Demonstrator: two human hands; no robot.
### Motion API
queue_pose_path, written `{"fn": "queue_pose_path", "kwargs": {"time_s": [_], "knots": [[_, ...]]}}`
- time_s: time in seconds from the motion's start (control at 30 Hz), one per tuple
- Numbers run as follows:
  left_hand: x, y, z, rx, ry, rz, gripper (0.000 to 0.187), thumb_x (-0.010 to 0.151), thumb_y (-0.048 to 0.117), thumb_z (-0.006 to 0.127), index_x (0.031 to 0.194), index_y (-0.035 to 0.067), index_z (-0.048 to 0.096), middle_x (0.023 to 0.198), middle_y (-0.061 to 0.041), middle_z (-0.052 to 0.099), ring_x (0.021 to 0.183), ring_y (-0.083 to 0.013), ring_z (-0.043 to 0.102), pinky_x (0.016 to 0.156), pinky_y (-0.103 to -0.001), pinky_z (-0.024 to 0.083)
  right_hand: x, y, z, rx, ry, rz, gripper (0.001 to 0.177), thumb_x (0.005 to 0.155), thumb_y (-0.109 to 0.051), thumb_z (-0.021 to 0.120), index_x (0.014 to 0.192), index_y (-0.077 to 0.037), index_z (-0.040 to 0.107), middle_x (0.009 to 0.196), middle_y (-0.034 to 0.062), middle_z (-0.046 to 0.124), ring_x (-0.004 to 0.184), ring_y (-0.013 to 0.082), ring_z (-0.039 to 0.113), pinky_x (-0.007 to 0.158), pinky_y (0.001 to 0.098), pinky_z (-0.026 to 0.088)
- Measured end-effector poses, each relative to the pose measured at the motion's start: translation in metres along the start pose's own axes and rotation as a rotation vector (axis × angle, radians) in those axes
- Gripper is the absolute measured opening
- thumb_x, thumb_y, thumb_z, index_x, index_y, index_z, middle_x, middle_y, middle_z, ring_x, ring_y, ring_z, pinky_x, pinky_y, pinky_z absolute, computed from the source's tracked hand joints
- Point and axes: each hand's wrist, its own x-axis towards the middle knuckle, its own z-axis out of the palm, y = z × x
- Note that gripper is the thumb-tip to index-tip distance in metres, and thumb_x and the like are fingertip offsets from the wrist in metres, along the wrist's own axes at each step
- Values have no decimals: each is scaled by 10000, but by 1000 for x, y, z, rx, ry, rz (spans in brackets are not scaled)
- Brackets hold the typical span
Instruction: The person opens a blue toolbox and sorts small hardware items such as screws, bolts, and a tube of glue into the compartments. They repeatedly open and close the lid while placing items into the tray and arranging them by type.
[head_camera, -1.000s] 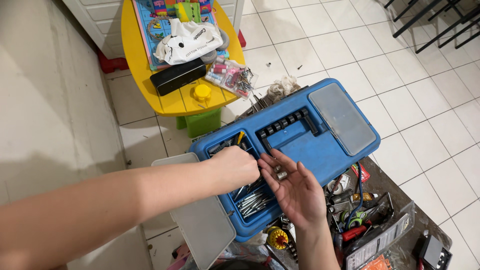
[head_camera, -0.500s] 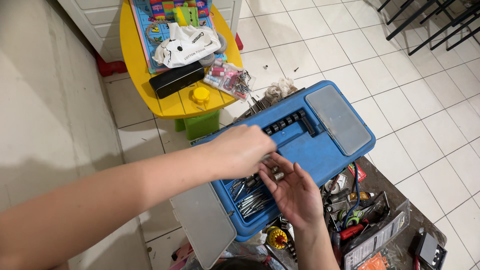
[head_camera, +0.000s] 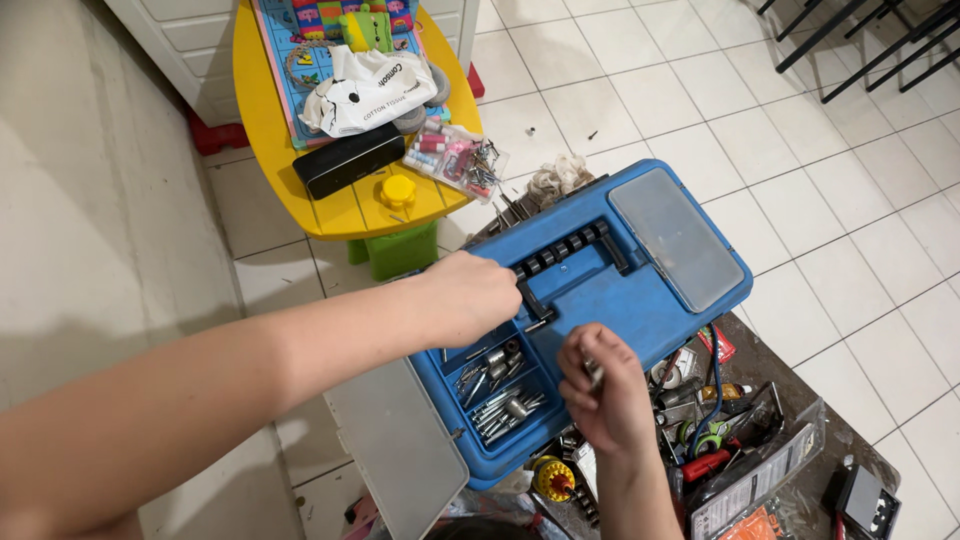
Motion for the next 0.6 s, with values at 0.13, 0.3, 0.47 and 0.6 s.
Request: {"fn": "queue_pose_path", "kwargs": {"time_s": [0.13,0.3,0.47,0.6], "knots": [[-1,-7,4,-2,20,-26,100,699,35,700,782,61,751,923,-141,710,923,-345,704,692,-455,591,-9,0,33,-1471,128,82,251,801,-234,835,969,-55,778,832,101,689,669,248,649,619,374,544],[0,-2,-2,17,16,24,82,696,41,715,765,55,755,978,-134,691,944,-327,678,717,-444,585,5,-5,80,-1930,14,40,421,659,-298,898,973,-83,720,900,106,684,737,365,681,643,473,564],[-4,5,3,-22,24,37,123,674,42,711,789,55,755,966,-134,696,958,-330,682,743,-446,583,-2,-10,88,-1978,30,241,440,656,-338,888,926,-79,657,903,88,656,746,345,691,653,472,579],[-2,13,0,-47,16,25,113,710,54,699,805,60,761,975,-145,702,960,-335,686,738,-458,583,-2,-4,76,-1983,-34,198,279,748,-313,856,861,-99,716,824,97,642,722,336,680,667,468,561]]}}
